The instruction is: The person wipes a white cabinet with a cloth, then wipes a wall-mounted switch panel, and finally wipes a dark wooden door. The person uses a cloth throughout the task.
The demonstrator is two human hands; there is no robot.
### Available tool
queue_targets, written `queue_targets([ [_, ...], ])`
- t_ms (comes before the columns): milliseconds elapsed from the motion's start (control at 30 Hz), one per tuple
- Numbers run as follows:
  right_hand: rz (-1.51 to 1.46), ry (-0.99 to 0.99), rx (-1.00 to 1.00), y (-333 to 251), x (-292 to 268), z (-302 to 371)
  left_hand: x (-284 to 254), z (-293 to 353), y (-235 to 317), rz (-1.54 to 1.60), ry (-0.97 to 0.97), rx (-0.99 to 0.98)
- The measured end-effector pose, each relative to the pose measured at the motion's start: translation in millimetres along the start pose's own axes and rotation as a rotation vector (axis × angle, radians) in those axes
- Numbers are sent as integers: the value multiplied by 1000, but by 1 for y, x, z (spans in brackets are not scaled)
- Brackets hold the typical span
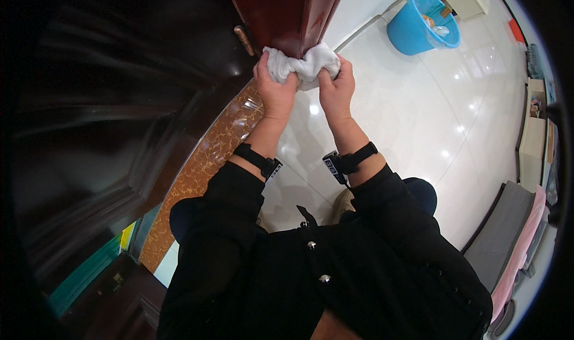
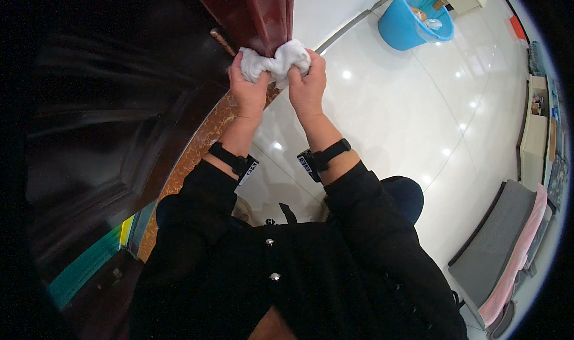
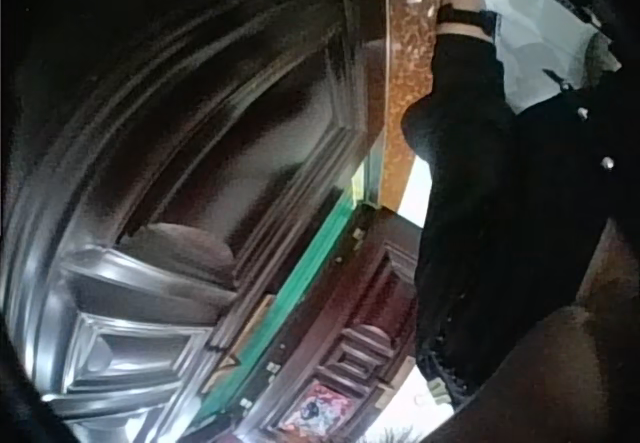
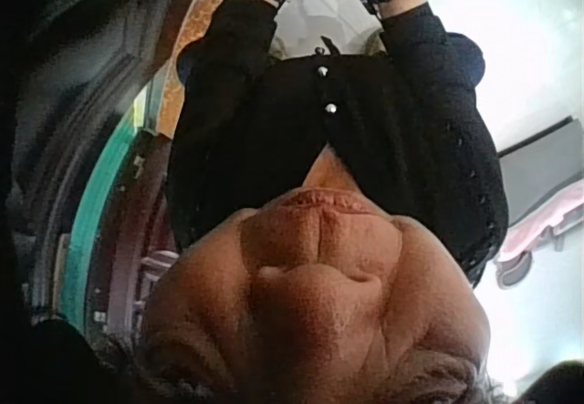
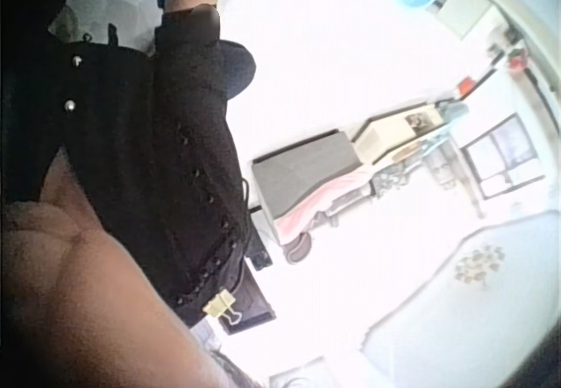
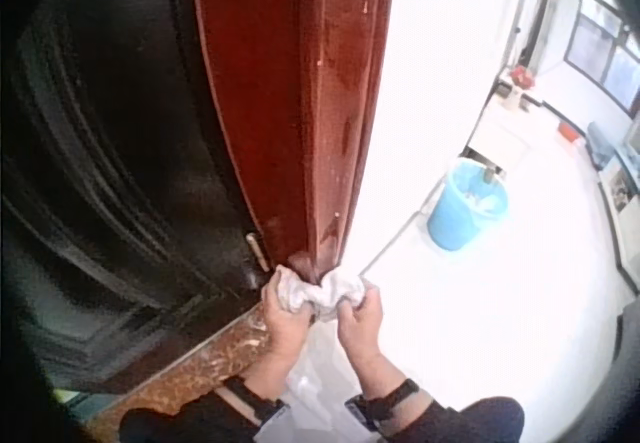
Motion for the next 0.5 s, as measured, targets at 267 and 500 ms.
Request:
queue_targets([
  [267,176,-78,-200,-9,12,4,-9,-7,22,14,-39,173],
  [500,52,-226,-101,8,12,20,1,1,1,24,-184,266],
])
Point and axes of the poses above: each hand's wrist, its own z-axis away from the middle knuckle, its own x-axis out of the palm, y = z × x, the point moved 2 cm from there along -z, towards the middle knuckle, and after that the axes turned 14 degrees about -z, right-handed, at the moved point
